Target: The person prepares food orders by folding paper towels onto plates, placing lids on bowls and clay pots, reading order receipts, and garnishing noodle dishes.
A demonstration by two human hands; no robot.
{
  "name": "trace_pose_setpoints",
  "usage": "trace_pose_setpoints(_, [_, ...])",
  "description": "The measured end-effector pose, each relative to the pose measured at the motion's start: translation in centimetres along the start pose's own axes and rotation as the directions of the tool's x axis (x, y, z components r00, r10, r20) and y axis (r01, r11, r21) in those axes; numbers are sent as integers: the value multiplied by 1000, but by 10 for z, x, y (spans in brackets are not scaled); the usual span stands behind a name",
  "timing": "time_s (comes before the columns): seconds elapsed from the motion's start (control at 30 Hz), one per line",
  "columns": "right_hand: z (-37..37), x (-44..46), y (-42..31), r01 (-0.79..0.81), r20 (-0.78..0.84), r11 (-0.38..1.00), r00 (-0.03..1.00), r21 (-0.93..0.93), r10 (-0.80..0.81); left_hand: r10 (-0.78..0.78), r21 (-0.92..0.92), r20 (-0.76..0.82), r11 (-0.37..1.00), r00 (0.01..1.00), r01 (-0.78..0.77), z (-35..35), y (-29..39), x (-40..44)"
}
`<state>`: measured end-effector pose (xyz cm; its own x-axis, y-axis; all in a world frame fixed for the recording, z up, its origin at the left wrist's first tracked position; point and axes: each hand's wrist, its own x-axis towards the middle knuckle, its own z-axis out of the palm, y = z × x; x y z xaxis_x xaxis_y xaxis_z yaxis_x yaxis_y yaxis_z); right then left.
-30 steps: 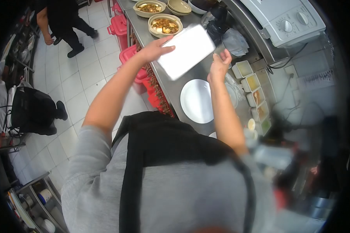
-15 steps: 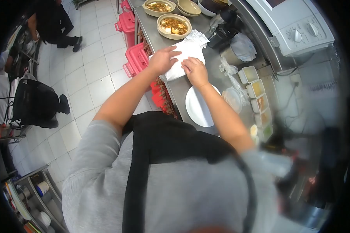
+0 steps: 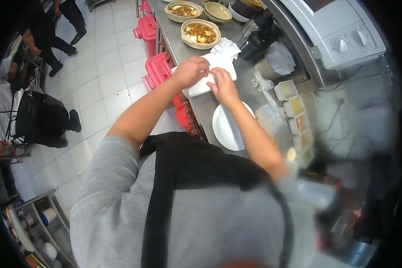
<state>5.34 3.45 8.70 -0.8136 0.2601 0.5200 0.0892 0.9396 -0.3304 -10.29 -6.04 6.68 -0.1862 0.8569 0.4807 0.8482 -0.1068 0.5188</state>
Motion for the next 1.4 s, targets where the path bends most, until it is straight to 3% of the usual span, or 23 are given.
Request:
trace_pose_setpoints(0.07, [5, -8, 9, 3, -80, 1000, 997, 7, -3, 11, 26, -10, 1000, 1000, -11, 1, 2, 1])
trace_pose_setpoints(0.17, [9, -2, 17, -15, -38, 999, 999, -35, 14, 87, 66, -85, 994, 993, -82, 7, 6, 3])
trace_pose_setpoints(0.27, [-2, 10, 7, 31, -112, 997, 993, -69, -39, 160, -10, -188, 986, 969, -165, 7, 4, 6])
trace_pose_setpoints(0.37, [-12, 19, 0, -37, -145, 997, 989, -73, 26, 58, -286, -231, 950, 971, -125, 1, 9, 4])
trace_pose_setpoints(0.47, [-9, 6, 3, -247, -69, 956, 963, 158, 260, 4, -269, -76, 963, 997, -24, 4, 6, -4])
trace_pose_setpoints(0.53, [6, -2, 17, -297, -75, 883, 935, 364, 346, -82, -306, -95, 951, 992, 49, 11, 9, -5])
trace_pose_setpoints(0.63, [5, -10, 33, -484, 254, 460, 842, 745, 475, -171, -377, -35, 915, 985, 145, 18, 9, -3])
trace_pose_setpoints(0.73, [-5, -6, 38, -557, 396, 386, 815, 735, 422, -188, -425, 47, 885, 981, 190, 24, 4, 0])
trace_pose_setpoints(0.83, [-1, -5, 47, -545, 457, 348, 835, 763, 308, -154, -469, 125, 861, 980, 195, 29, 1, 0])
trace_pose_setpoints(0.93, [4, -4, 55, -598, 525, 296, 799, 745, 294, -184, -511, 190, 820, 964, 257, 29, 4, 5])
trace_pose_setpoints(1.0, [-3, -2, 55, -633, 563, 304, 773, 712, 293, -233, -534, 301, 762, 925, 366, 24, 7, 9])
trace_pose_setpoints(1.03, [-7, 1, 52, -649, 582, 308, 761, 696, 288, -161, -487, 274, 827, 948, 281, 23, 6, 9])
trace_pose_setpoints(1.13, [-29, 2, 42, -641, 622, 567, 737, 517, 266, 42, -331, 259, 942, 965, 48, 15, 6, 9])
trace_pose_setpoints(1.23, [-32, -5, 41, -336, 496, 904, 851, 265, 171, 144, -236, 339, 970, 930, -65, 13, 11, 4])
trace_pose_setpoints(1.27, [-36, -6, 39, -373, 538, 890, 822, 262, 186, 143, -227, 350, 972, 926, -64, 13, 12, 3])
trace_pose_setpoints(1.4, [-25, -13, 49, -152, 609, 979, 792, 132, 41, 182, -197, 348, 973, 920, -118, 18, 8, -1])
